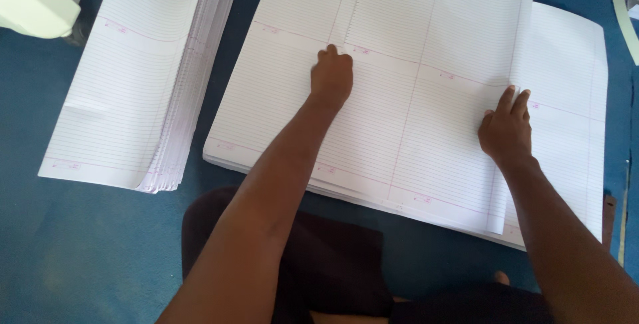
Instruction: The person sits on the floor and folds large lined paper sheets in half, then uses a small wooden block to press and crease the fold. The person repeats this process for multiple sheets, stacking the folded sheets to the side.
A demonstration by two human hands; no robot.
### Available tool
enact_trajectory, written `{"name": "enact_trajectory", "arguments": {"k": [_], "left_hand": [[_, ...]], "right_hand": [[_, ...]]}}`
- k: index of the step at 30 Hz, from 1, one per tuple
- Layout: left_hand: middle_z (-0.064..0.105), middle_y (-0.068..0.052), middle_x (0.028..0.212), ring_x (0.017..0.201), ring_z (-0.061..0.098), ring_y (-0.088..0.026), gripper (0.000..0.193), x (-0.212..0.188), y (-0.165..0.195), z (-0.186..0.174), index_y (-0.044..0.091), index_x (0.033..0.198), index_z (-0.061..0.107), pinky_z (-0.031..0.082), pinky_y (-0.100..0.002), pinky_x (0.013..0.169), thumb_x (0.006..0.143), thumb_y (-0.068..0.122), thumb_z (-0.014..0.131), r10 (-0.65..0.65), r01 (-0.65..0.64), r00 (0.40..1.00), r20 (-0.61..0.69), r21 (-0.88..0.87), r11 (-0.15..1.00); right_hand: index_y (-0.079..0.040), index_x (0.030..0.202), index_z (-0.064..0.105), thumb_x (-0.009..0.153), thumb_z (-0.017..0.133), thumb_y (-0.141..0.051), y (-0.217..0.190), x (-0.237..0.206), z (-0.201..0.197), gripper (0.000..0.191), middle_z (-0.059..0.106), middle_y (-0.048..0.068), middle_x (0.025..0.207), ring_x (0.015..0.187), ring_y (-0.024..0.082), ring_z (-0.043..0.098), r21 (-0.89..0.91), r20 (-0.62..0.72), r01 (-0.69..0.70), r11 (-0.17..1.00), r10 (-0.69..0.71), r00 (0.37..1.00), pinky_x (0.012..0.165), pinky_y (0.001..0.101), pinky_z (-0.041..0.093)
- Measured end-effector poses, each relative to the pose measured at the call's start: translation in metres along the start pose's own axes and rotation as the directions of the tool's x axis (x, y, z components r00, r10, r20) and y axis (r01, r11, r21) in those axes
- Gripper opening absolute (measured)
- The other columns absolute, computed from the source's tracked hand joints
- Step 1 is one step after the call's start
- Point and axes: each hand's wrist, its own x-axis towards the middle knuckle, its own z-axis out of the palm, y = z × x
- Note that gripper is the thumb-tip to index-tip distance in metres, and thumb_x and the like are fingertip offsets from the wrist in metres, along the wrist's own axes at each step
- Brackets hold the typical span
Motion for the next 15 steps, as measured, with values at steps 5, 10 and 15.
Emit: {"name": "enact_trajectory", "arguments": {"k": [5,10,15], "left_hand": [[0.05,-0.009,0.13,0.126,0.044,-0.027,0.063,-0.005,0.026,-0.043,0.011,0.103,0.075,0.045,-0.046,0.101,0.072,0.065,0.084,-0.004,-0.054,0.96,0.281,0.198,0.979],[0.052,-0.008,0.129,0.122,0.047,-0.026,0.072,-0.009,0.044,-0.061,0.015,0.111,0.074,0.045,-0.041,0.094,0.065,0.068,0.088,-0.069,-0.089,0.909,0.411,0.352,0.932],[0.053,-0.009,0.132,0.123,0.047,-0.028,0.053,-0.005,0.063,-0.036,0.018,0.122,0.071,0.042,-0.04,0.094,0.08,0.05,0.081,-0.114,-0.091,0.906,0.407,0.451,0.888]], "right_hand": [[0.004,0.163,0.009,0.109,0.043,-0.024,-0.004,0.002,-0.008,0.07,0.007,0.038,0.165,0.151,0.054,0.023,0.043,0.082,-0.066,0.997,0.062,0.995,0.117,0.058,0.036],[0.002,0.159,0.027,0.106,0.049,-0.034,-0.001,-0.003,-0.039,0.067,0.031,0.033,0.16,0.145,0.047,0.038,0.195,0.096,-0.059,0.979,0.041,0.995,0.116,0.0562,0.037],[0.003,0.152,0.046,0.109,0.052,-0.04,0.033,-0.017,-0.069,0.061,0.051,0.034,0.147,0.136,0.046,0.051,0.232,0.034,-0.062,0.971,0.056,0.998,0.113,0.0566,0.043]]}}
